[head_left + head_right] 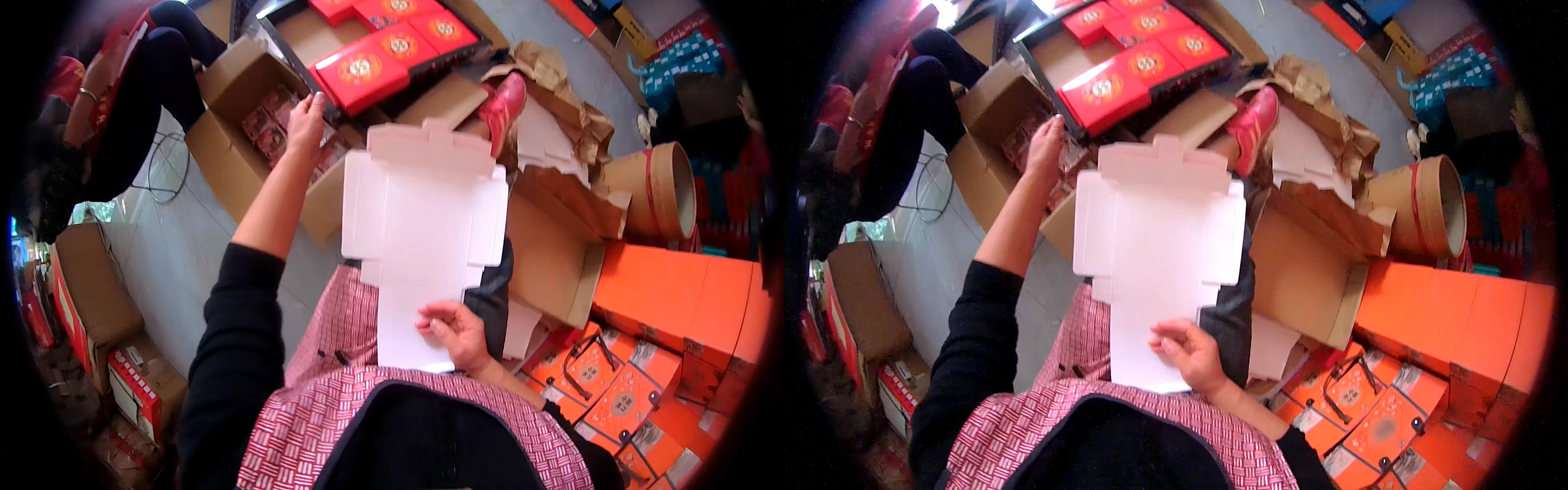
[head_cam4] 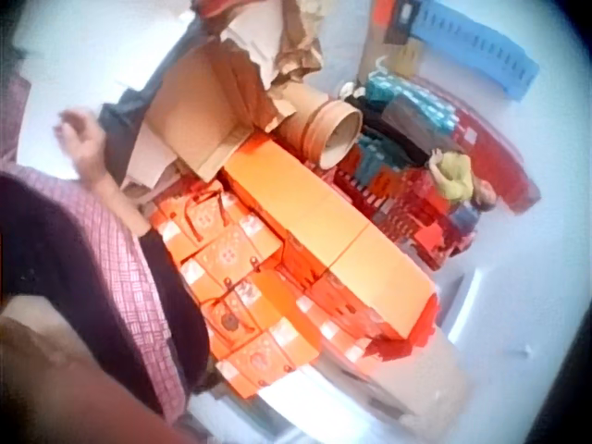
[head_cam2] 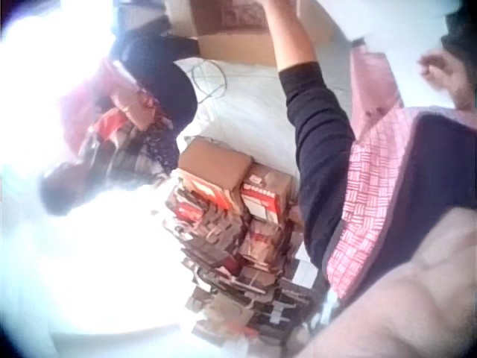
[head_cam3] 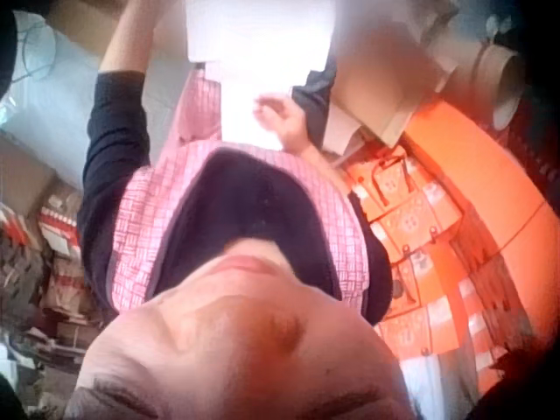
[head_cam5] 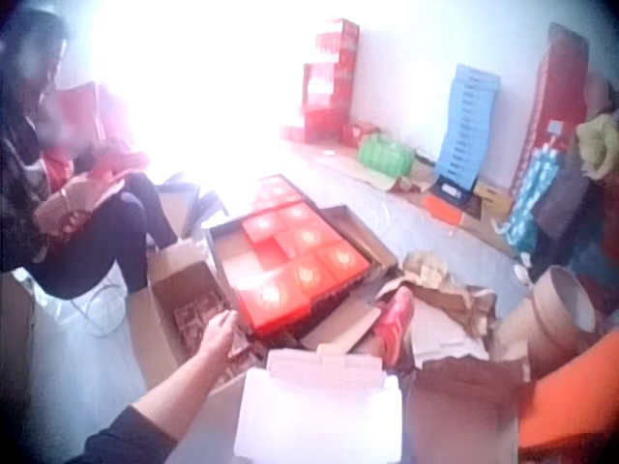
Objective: The person folds flat white cardboard pieces into small boxes and inserts red paper packets into them. They place the completed boxes into a larger cardboard container. The person repeats this process multiple times.
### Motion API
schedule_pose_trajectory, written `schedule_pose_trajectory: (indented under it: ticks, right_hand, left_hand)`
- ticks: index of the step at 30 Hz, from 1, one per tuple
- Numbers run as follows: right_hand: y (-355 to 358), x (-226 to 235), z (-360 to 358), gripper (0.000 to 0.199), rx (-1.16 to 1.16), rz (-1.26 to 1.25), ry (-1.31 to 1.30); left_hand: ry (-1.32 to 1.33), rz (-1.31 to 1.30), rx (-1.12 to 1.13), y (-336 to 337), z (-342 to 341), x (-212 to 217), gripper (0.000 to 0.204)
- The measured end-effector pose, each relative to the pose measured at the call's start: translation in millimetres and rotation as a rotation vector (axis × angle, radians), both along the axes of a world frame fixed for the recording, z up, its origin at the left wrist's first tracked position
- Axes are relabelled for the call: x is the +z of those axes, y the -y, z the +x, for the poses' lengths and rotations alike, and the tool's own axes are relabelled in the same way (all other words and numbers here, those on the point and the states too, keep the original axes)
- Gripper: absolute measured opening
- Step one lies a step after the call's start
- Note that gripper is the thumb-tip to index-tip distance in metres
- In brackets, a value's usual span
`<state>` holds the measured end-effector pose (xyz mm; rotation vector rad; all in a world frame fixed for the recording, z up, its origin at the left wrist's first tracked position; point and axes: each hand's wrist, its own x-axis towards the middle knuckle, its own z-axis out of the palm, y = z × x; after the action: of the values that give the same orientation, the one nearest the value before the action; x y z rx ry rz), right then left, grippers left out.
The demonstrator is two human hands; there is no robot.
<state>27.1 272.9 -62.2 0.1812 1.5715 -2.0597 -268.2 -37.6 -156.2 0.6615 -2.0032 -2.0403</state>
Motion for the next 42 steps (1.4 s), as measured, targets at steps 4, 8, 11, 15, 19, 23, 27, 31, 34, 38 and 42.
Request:
schedule_pose_trajectory:
  ticks: [4,8,11,15,19,23,27,31,34,38,42]
  right_hand:
    - [4,3,0,0.025,0.016,0.072,-0.053]
    - [-10,42,-14,0.043,0.307,0.508,-0.824]
    - [-33,59,-13,0.055,0.522,0.672,-0.953]
    - [-47,56,14,0.054,0.72,0.89,-1.059]
    - [-43,41,30,0.036,0.625,0.96,-1.235]
    - [-41,25,35,0.021,0.504,0.897,-1.341]
    - [-35,42,44,0.01,0.389,0.677,-1.095]
    - [-31,85,41,0.007,0.348,0.304,-0.715]
    - [-35,87,37,0.007,0.235,0.213,-0.361]
    - [-40,92,18,0.01,0.044,0.166,-0.187]
    - [-39,96,5,0.01,0.038,0.031,-0.156]
  left_hand:
    - [-0.042,0.39,-0.304,-36,125,68,0.044]
    - [-0.088,0.216,-0.452,-70,231,76,0.073]
    - [-0.131,0.151,-0.473,-77,252,69,0.077]
    - [-0.071,0.151,-0.446,-75,246,74,0.073]
    - [-0.013,0.346,-0.208,-73,227,58,0.047]
    - [-0.059,0.465,-0.144,-67,208,46,0.033]
    - [-0.095,0.441,-0.24,-60,212,47,0.032]
    - [-0.043,0.291,-0.349,-52,237,47,0.03]
    - [-0.13,-0.23,-0.344,-63,250,59,0.028]
    - [-0.547,-0.444,-0.656,-64,260,108,0.037]
    - [-0.467,-0.162,-1.017,-74,274,131,0.045]
